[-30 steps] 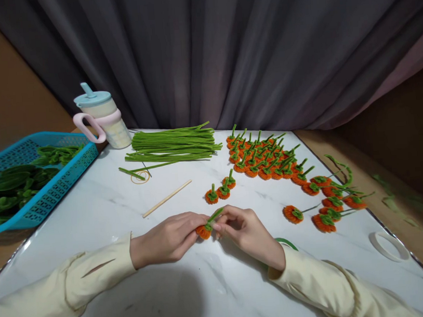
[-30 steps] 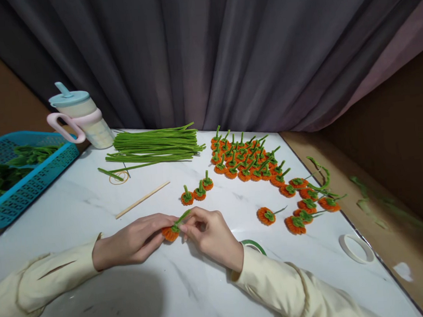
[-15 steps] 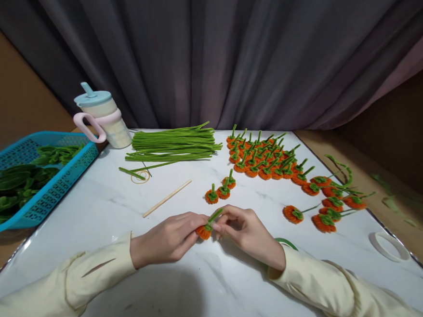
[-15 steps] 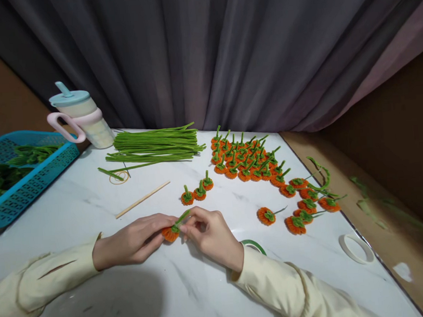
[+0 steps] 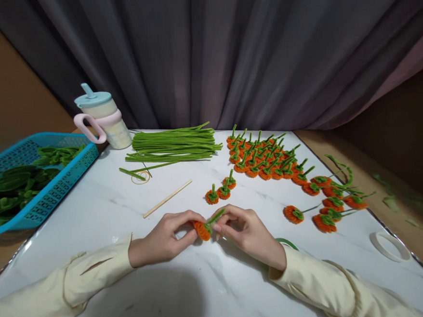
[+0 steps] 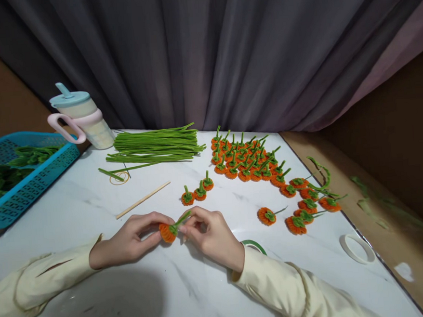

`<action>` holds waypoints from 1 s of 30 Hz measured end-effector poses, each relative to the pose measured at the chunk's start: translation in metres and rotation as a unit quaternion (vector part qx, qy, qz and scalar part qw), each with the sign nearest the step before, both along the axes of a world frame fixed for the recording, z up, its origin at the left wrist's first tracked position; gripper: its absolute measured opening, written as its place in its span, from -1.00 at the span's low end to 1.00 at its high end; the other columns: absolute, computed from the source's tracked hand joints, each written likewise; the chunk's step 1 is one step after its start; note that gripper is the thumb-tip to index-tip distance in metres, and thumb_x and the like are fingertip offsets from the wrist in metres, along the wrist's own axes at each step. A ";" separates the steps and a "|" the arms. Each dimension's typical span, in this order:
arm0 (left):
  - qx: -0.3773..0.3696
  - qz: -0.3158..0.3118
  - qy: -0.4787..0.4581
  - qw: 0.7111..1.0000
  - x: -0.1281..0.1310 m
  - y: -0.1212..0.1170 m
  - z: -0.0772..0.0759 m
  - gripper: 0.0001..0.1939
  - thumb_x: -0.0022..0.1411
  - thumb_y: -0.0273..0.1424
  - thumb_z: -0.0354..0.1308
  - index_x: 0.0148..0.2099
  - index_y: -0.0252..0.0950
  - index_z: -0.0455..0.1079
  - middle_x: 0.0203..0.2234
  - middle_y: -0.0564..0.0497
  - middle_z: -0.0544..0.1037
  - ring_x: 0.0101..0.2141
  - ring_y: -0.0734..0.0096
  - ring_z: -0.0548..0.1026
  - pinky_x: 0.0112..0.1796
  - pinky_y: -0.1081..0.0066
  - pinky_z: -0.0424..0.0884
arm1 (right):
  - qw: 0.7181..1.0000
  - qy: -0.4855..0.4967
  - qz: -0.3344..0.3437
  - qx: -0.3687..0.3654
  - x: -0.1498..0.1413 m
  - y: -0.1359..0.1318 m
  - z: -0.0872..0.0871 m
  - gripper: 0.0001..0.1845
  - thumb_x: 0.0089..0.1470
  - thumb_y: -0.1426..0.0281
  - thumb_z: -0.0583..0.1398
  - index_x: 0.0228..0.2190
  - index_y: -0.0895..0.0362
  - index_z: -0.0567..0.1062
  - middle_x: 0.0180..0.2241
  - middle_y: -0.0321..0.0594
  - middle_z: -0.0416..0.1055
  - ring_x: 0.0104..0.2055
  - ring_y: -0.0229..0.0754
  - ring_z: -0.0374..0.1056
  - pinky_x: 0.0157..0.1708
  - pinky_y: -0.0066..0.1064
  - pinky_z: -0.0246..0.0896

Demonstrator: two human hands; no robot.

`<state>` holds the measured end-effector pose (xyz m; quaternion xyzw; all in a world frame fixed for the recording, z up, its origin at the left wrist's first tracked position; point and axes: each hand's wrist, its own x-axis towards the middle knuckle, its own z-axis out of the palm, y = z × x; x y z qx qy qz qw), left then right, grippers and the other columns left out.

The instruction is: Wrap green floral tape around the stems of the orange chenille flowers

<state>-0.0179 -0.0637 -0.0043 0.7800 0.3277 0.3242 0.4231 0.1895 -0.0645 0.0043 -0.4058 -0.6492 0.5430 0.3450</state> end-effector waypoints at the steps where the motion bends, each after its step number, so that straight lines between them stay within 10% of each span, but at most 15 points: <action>1: -0.034 -0.004 -0.017 0.999 0.001 -0.001 0.000 -0.84 0.21 -0.49 0.02 -0.16 -0.37 0.35 -0.36 -0.06 0.53 -0.40 0.46 0.51 -0.36 0.48 0.46 | 1.000 0.006 0.002 -0.002 0.000 0.000 0.000 -0.76 0.05 0.23 0.21 -0.44 0.18 0.42 -0.55 -0.22 0.44 -0.49 -0.24 0.35 -0.41 -0.41 0.27; 11: -0.215 -0.001 -0.107 0.971 0.005 -0.003 0.005 -0.84 0.23 -0.32 0.09 -0.24 -0.33 0.29 -0.44 0.01 0.45 -0.44 0.49 0.42 -0.41 0.48 0.39 | 0.999 0.005 0.016 0.043 0.002 -0.002 0.003 -0.81 0.04 0.27 0.21 -0.40 0.16 0.43 -0.53 -0.23 0.46 -0.49 -0.26 0.36 -0.45 -0.45 0.26; 30: 0.014 -0.029 -0.037 0.999 0.000 -0.005 0.000 -0.78 0.19 -0.58 -0.03 -0.14 -0.36 0.36 -0.40 -0.06 0.48 -0.54 0.56 0.40 -0.54 0.57 0.30 | 0.997 0.032 0.056 0.032 0.003 -0.004 0.004 -0.78 0.06 0.26 0.22 -0.41 0.19 0.43 -0.53 -0.18 0.48 -0.48 -0.25 0.40 -0.43 -0.46 0.30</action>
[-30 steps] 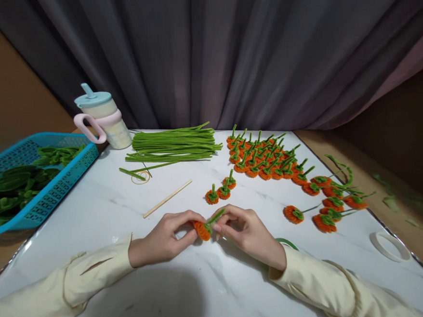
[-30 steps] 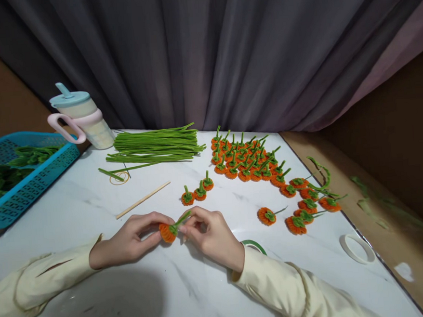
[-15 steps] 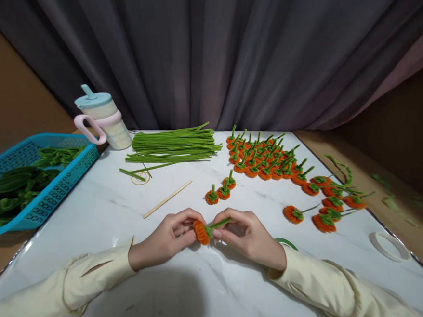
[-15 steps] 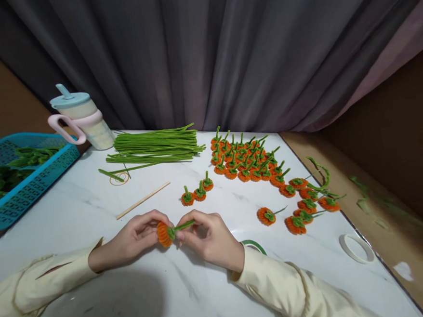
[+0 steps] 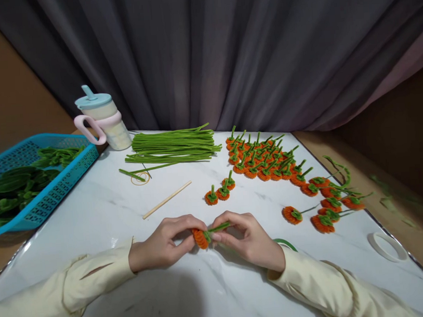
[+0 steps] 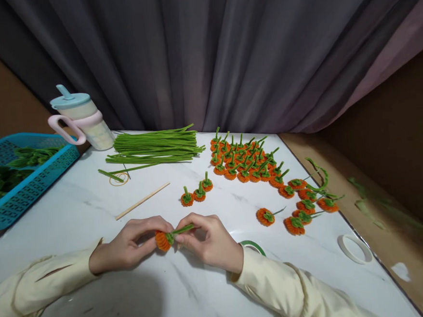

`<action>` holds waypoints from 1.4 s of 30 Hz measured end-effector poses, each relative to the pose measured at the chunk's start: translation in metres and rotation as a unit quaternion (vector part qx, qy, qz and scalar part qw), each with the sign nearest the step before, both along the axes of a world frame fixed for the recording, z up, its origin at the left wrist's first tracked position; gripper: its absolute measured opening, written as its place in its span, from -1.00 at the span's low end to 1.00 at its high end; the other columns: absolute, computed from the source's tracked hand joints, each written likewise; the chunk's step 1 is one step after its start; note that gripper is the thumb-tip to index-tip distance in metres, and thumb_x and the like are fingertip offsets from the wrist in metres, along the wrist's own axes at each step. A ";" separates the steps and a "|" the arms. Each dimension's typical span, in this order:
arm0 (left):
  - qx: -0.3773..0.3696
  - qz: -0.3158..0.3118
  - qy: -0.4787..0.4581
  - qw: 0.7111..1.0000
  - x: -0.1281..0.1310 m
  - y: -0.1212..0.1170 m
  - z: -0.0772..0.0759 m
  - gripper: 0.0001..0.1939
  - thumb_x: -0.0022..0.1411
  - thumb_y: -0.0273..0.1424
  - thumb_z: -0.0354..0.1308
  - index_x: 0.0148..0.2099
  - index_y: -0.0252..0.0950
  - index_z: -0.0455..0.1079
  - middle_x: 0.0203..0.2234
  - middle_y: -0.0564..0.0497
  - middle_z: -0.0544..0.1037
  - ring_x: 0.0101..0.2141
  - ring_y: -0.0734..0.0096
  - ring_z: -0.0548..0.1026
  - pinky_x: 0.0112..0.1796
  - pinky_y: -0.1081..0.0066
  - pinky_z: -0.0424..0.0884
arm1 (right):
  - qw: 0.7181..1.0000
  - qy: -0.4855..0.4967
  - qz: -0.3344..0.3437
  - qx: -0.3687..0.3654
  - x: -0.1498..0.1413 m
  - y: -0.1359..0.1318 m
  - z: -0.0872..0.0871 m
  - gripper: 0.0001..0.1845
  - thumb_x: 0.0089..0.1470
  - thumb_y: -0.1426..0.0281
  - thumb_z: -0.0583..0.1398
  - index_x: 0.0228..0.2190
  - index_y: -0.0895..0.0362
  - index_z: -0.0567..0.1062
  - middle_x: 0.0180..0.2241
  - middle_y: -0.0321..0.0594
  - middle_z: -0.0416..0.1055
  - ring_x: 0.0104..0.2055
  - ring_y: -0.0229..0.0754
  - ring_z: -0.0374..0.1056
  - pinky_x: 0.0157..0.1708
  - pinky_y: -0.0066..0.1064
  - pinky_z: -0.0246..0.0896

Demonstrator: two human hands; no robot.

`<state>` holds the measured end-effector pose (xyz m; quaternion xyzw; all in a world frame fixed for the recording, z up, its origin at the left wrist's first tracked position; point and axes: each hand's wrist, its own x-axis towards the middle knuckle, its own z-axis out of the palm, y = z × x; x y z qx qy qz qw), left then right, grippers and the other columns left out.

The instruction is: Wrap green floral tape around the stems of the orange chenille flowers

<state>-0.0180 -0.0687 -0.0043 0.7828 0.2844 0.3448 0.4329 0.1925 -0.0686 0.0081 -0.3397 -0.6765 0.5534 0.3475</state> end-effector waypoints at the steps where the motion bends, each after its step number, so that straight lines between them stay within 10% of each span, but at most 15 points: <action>1: -0.008 0.002 0.003 1.000 0.000 0.000 0.001 -0.79 0.19 -0.57 -0.03 -0.15 -0.37 0.36 -0.41 -0.05 0.48 -0.54 0.56 0.40 -0.54 0.56 0.30 | 1.000 0.002 0.004 0.000 0.000 0.000 0.000 -0.78 0.06 0.26 0.21 -0.41 0.19 0.43 -0.52 -0.17 0.48 -0.48 -0.24 0.41 -0.42 -0.45 0.30; 18: -0.297 -0.001 -0.129 0.946 0.006 -0.004 0.007 -0.86 0.22 -0.35 0.12 -0.25 -0.33 0.30 -0.48 0.07 0.45 -0.47 0.55 0.42 -0.40 0.52 0.34 | 0.996 -0.010 0.002 0.084 -0.001 0.000 0.000 -0.91 0.07 0.40 0.19 -0.40 0.19 0.44 -0.52 -0.21 0.49 -0.50 -0.30 0.39 -0.47 -0.53 0.29; 28: -0.399 -0.036 -0.164 0.901 0.007 -0.003 0.004 -0.80 0.22 -0.30 0.15 -0.25 -0.34 0.28 -0.47 0.02 0.50 -0.48 0.48 0.48 -0.38 0.43 0.40 | 0.965 -0.032 -0.022 0.258 0.000 -0.004 -0.002 -0.86 0.10 0.51 0.09 -0.38 0.19 0.46 -0.47 -0.15 0.47 -0.45 -0.27 0.36 -0.43 -0.47 0.27; 37: -0.118 0.006 -0.066 0.991 -0.005 0.001 -0.004 -0.82 0.27 -0.46 0.01 -0.07 -0.31 0.25 -0.28 -0.08 0.47 -0.31 0.43 0.47 -0.31 0.49 0.41 | 0.978 0.123 0.022 -0.169 -0.002 0.002 -0.002 -0.77 0.01 0.34 0.28 -0.34 0.18 0.36 -0.53 -0.23 0.49 -0.49 -0.26 0.43 -0.40 -0.44 0.35; 42: 0.061 0.024 0.012 0.998 -0.009 -0.001 -0.012 -0.67 0.22 -0.62 -0.08 0.02 -0.28 0.18 -0.17 -0.11 0.46 -0.25 0.42 0.50 -0.25 0.48 0.44 | 0.958 0.164 0.055 -0.228 -0.001 0.003 -0.004 -0.67 -0.06 0.34 0.34 -0.33 0.17 0.31 -0.56 -0.28 0.49 -0.54 -0.31 0.42 -0.46 -0.49 0.32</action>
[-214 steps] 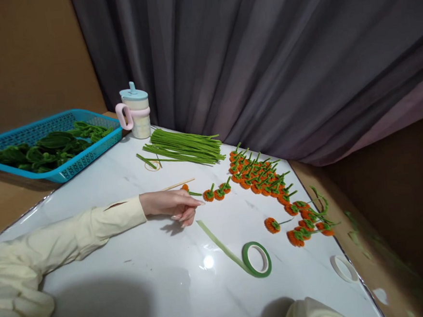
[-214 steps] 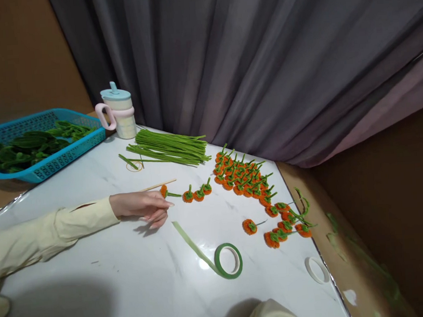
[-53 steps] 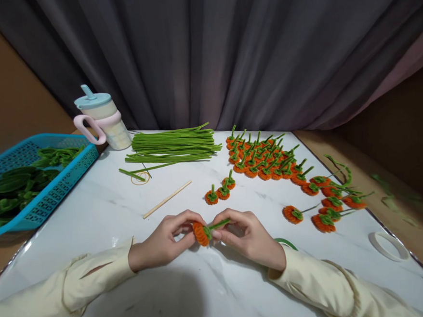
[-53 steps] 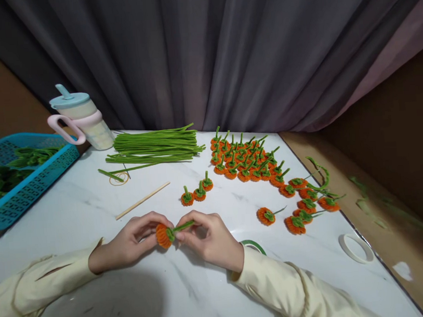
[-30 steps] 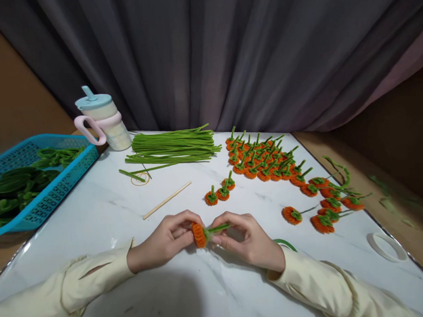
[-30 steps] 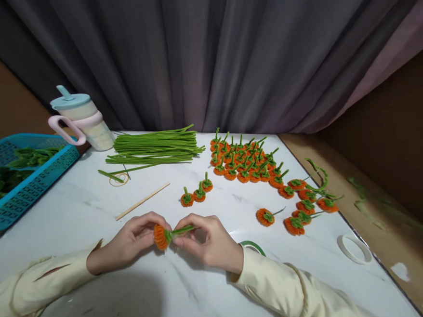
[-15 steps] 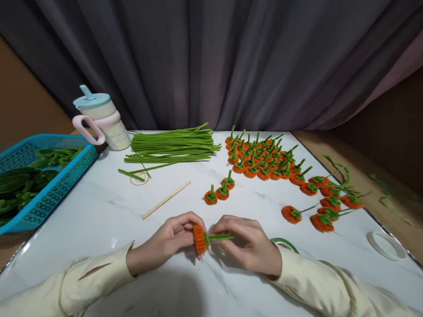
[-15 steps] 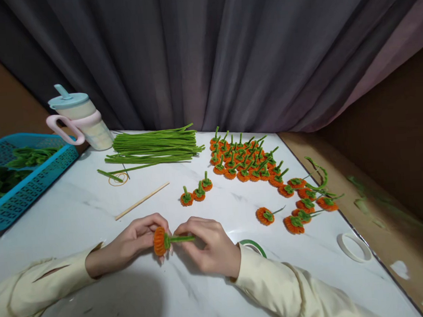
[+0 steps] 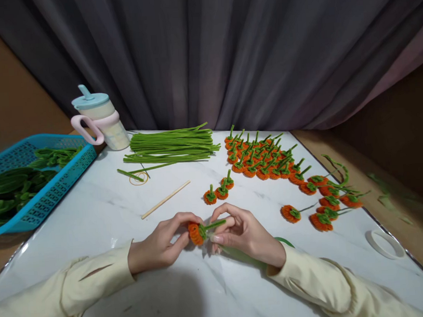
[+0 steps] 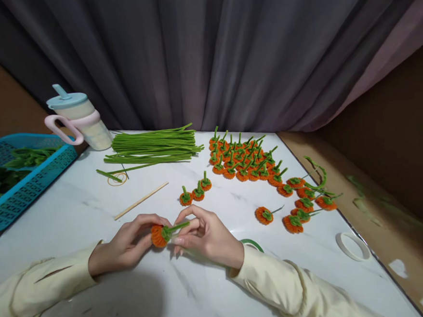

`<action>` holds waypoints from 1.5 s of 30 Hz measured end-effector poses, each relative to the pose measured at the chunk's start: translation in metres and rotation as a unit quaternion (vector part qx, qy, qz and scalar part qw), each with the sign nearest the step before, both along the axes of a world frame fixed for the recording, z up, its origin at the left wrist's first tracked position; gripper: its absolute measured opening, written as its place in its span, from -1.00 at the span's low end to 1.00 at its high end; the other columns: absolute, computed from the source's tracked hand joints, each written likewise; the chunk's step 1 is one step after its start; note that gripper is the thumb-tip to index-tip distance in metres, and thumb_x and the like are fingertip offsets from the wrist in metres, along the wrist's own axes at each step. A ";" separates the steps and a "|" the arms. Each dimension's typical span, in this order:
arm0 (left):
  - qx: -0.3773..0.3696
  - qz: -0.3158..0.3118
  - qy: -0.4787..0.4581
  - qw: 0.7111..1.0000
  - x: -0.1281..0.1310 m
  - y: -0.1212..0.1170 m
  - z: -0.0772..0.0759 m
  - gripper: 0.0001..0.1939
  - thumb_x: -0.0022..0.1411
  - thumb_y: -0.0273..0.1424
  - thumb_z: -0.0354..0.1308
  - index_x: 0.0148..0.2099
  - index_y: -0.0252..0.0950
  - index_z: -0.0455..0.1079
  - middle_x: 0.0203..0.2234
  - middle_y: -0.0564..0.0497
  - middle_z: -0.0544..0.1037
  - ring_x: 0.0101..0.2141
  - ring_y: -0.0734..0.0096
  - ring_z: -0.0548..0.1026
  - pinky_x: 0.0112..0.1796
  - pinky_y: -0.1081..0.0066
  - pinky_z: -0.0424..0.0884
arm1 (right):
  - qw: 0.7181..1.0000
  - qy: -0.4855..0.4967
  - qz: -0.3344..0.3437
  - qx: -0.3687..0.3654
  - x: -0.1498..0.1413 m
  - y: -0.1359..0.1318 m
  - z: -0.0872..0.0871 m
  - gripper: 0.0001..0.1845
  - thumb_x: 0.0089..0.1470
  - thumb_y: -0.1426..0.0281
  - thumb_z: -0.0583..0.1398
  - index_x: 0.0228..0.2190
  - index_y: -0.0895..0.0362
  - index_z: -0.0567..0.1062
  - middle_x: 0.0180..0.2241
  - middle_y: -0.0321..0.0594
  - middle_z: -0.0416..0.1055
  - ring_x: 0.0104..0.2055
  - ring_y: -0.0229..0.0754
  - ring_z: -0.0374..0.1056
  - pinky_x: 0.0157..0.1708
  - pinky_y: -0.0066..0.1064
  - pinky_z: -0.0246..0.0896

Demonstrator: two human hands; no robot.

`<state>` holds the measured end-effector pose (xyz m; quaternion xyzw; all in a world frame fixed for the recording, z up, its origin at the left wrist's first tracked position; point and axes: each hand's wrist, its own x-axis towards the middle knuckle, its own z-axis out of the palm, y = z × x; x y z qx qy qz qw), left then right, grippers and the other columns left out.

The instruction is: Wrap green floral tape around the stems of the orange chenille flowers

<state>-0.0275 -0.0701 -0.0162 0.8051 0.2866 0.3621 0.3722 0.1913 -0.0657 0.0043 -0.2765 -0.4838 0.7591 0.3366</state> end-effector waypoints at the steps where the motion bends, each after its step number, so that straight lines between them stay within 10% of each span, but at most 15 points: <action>1: 0.023 0.003 0.008 1.000 0.000 0.000 -0.001 -0.64 0.21 -0.64 -0.09 0.03 -0.27 0.17 -0.16 -0.11 0.46 -0.21 0.40 0.50 -0.22 0.46 0.44 | 1.000 -0.002 0.004 0.002 0.000 0.000 0.000 -0.66 -0.06 0.34 0.34 -0.32 0.17 0.31 -0.56 -0.28 0.49 -0.53 -0.31 0.42 -0.46 -0.50 0.31; 13: 0.163 -0.038 0.040 0.985 0.007 0.002 0.007 -0.57 0.17 -0.69 -0.13 0.05 -0.23 0.10 -0.19 -0.17 0.46 -0.20 0.33 0.47 -0.19 0.35 0.44 | 0.993 -0.071 -0.027 0.088 -0.001 -0.004 0.001 -0.70 0.00 0.25 0.29 -0.36 0.18 0.33 -0.51 -0.23 0.48 -0.47 -0.29 0.40 -0.40 -0.43 0.32; 45: 0.174 -0.048 0.036 0.983 0.010 0.004 0.010 -0.59 0.15 -0.66 -0.10 0.03 -0.30 0.27 -0.25 -0.20 0.53 -0.23 0.30 0.48 -0.21 0.30 0.45 | 0.954 -0.153 -0.061 0.249 0.001 -0.003 0.002 -0.84 0.10 0.33 0.19 -0.41 0.16 0.36 -0.51 -0.22 0.48 -0.45 -0.27 0.41 -0.40 -0.46 0.32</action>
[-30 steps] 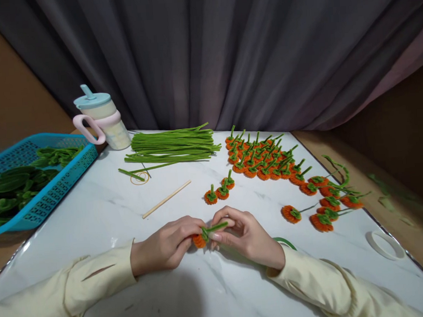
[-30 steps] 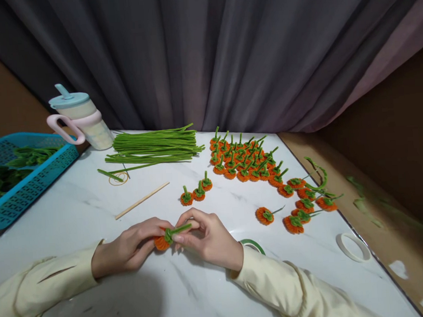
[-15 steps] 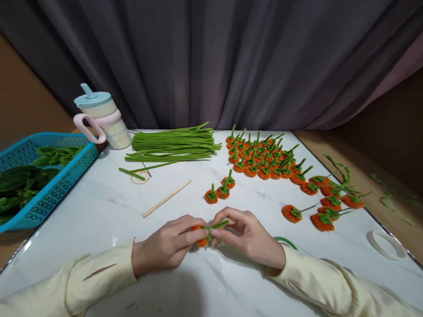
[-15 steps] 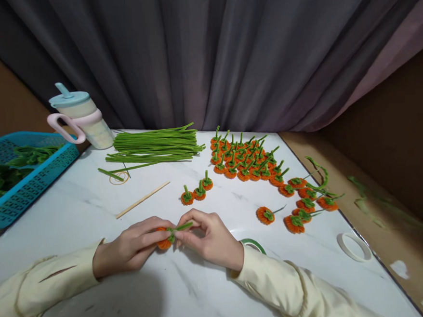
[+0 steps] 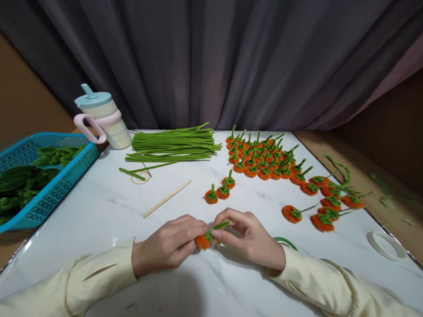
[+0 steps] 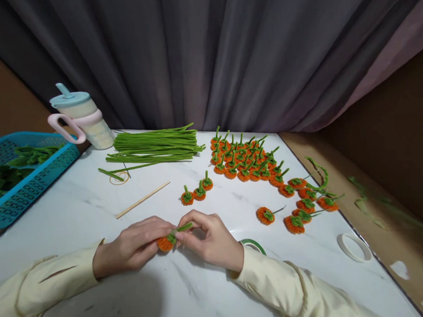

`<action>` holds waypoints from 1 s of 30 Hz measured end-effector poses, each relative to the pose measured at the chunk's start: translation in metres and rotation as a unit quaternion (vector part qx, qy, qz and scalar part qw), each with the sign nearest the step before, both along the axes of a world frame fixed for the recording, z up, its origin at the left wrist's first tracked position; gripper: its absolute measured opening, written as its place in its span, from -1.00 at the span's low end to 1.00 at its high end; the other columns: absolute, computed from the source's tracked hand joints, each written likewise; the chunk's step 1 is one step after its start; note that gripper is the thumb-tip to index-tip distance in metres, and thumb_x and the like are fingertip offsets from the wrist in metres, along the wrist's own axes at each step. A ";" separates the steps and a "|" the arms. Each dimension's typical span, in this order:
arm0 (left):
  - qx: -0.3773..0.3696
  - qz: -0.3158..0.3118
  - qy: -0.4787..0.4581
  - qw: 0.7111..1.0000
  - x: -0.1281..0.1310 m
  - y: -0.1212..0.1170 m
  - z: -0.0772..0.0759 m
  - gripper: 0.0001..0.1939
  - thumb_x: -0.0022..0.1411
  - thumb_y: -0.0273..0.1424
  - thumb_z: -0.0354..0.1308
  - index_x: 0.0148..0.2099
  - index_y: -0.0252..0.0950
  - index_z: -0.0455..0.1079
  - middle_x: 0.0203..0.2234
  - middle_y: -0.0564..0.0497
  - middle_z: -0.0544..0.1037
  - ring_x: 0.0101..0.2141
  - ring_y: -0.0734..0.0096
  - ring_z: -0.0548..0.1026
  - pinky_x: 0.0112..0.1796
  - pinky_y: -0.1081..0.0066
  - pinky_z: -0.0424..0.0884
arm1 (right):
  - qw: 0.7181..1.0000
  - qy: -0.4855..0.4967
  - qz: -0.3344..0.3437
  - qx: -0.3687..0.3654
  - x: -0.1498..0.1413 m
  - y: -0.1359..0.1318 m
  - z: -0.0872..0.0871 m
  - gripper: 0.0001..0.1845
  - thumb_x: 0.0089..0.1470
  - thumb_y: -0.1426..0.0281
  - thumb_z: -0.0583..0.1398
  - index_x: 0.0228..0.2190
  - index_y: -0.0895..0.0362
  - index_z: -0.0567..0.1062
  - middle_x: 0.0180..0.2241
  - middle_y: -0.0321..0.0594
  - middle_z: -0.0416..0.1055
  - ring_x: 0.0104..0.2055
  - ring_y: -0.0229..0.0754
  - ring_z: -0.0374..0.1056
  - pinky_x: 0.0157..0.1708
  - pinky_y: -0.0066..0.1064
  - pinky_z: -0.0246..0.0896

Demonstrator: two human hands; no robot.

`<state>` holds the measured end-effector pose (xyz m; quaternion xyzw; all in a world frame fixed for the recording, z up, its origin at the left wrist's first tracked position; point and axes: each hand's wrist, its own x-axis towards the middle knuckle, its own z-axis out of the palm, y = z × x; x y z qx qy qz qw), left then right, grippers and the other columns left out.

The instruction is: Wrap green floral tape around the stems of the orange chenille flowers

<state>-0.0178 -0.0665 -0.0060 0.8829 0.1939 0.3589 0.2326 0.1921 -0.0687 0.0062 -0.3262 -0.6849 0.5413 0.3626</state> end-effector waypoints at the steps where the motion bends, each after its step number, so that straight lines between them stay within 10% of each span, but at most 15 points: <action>1: -0.019 0.001 -0.009 1.000 0.001 -0.001 0.001 -0.61 0.16 -0.66 -0.10 0.00 -0.30 0.29 -0.26 -0.19 0.53 -0.23 0.31 0.48 -0.21 0.32 0.45 | 1.000 0.003 0.001 0.002 0.000 0.000 0.000 -0.85 0.10 0.33 0.19 -0.41 0.17 0.37 -0.51 -0.21 0.49 -0.45 -0.27 0.42 -0.40 -0.46 0.32; 6: -0.241 0.060 -0.020 0.969 0.004 -0.008 0.006 -0.82 0.19 -0.57 -0.03 -0.20 -0.32 0.36 -0.41 -0.04 0.50 -0.46 0.49 0.45 -0.41 0.51 0.40 | 1.000 0.005 0.002 0.011 0.000 0.000 0.001 -0.81 0.11 0.27 0.19 -0.39 0.16 0.38 -0.49 -0.20 0.50 -0.45 -0.26 0.43 -0.42 -0.46 0.33; 13: -0.514 0.025 -0.134 0.847 0.007 -0.009 0.011 -0.82 0.20 -0.32 0.13 -0.27 -0.35 0.30 -0.50 0.02 0.46 -0.49 0.49 0.45 -0.41 0.46 0.41 | 0.992 -0.033 -0.026 0.116 0.001 -0.002 0.003 -0.87 0.12 0.35 0.18 -0.37 0.16 0.44 -0.45 -0.20 0.49 -0.44 -0.28 0.39 -0.40 -0.47 0.31; 23: -0.637 -0.032 -0.186 0.747 0.008 -0.005 0.009 -0.84 0.19 -0.35 0.17 -0.29 -0.35 0.30 -0.52 0.04 0.49 -0.54 0.48 0.48 -0.44 0.45 0.42 | 0.965 -0.018 0.000 0.262 0.002 -0.004 -0.003 -0.85 0.19 0.50 0.06 -0.26 0.16 0.43 -0.39 -0.12 0.47 -0.37 -0.24 0.38 -0.38 -0.44 0.32; 30: -0.702 -0.071 -0.211 0.677 0.010 -0.005 0.008 -0.88 0.13 -0.43 0.17 -0.32 -0.35 0.28 -0.54 0.00 0.52 -0.56 0.51 0.46 -0.48 0.53 0.40 | 0.898 -0.057 0.020 0.436 0.005 -0.004 -0.009 -0.71 0.20 0.55 -0.06 -0.07 0.22 0.32 -0.38 -0.02 0.46 -0.34 -0.13 0.39 -0.41 -0.34 0.31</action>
